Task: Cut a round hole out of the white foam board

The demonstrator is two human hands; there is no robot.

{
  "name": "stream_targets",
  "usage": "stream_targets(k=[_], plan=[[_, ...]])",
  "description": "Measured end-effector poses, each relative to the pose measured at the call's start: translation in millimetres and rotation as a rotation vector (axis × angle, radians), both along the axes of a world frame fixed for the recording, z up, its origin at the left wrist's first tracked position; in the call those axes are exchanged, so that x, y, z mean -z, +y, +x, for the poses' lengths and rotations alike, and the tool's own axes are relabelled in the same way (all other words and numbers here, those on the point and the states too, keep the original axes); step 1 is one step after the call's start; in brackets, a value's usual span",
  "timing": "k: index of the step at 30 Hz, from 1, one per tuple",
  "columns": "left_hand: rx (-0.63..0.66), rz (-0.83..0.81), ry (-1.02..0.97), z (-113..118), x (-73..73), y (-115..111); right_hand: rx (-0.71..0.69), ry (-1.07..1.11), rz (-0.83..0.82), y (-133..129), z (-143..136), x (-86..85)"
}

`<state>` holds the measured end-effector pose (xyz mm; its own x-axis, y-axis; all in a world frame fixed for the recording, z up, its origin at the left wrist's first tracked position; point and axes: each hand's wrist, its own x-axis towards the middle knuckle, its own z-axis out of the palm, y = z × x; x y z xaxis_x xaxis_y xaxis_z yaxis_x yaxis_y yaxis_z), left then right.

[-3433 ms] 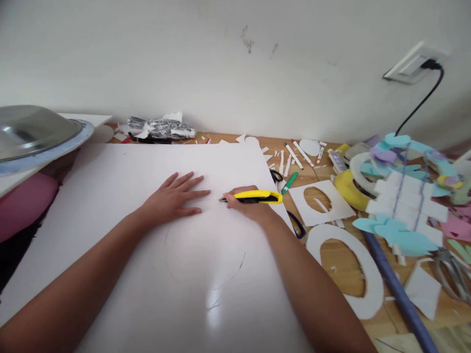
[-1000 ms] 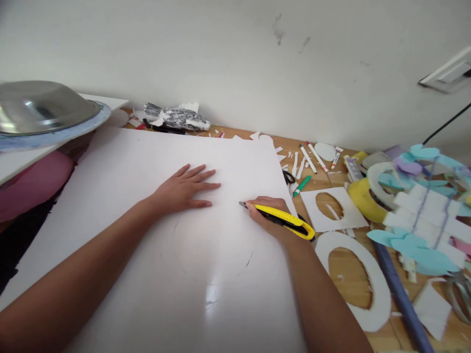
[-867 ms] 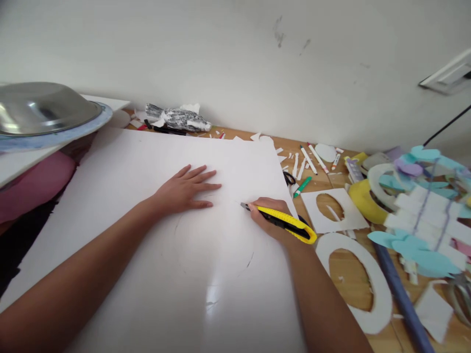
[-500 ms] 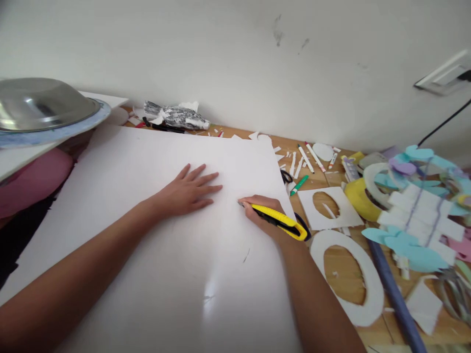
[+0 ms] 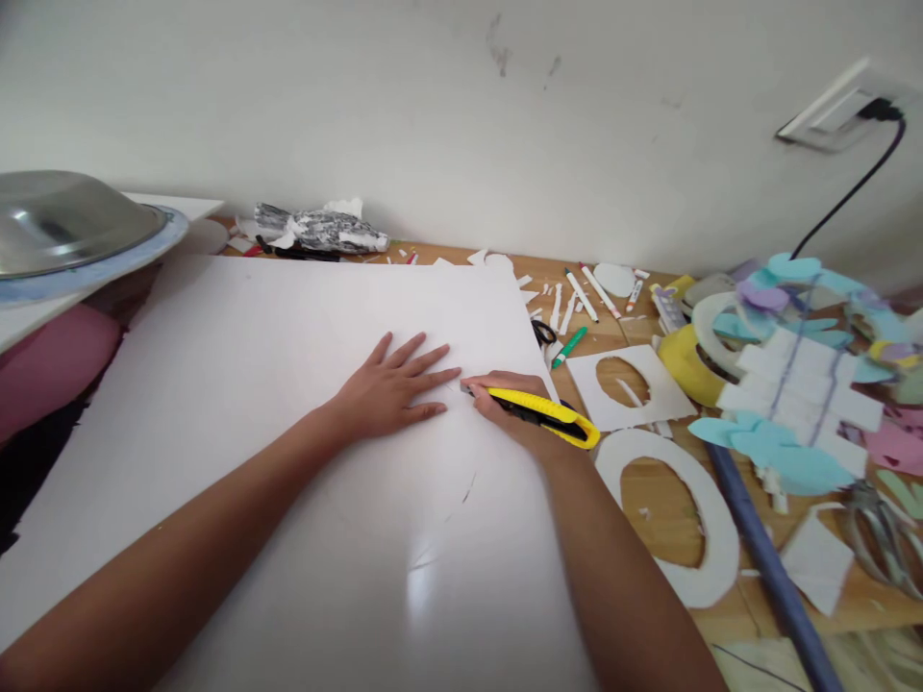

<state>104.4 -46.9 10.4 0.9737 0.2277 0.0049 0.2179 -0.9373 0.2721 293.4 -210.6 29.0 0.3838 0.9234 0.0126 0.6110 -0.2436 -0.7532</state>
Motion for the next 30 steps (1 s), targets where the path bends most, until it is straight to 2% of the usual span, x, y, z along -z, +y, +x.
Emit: stream_targets(k=[6, 10, 13, 18, 22, 25, 30], plan=[[0.002, -0.001, -0.002, 2, -1.2, -1, -0.078, 0.031, 0.009, -1, -6, -9.8], [0.002, 0.002, 0.003, 2, 0.1, 0, -0.047, 0.012, 0.016, 0, -5, -5.8], [0.004, 0.012, -0.001, 2, 1.9, 0, -0.079, 0.023, 0.005, 5, -6, -3.2], [-0.002, 0.031, -0.022, 3, 4.6, -1, -0.116, -0.011, -0.058, 14, -12, -9.9], [-0.008, 0.009, -0.010, 3, 3.8, 0, -0.135, -0.011, 0.046, 9, -15, -14.2], [-0.006, 0.002, -0.012, 3, 2.7, 0, -0.144, -0.016, 0.067, 4, -15, -14.4], [-0.015, -0.002, -0.013, 3, 2.3, -1, -0.141, -0.105, 0.165, 3, -14, -3.9]])
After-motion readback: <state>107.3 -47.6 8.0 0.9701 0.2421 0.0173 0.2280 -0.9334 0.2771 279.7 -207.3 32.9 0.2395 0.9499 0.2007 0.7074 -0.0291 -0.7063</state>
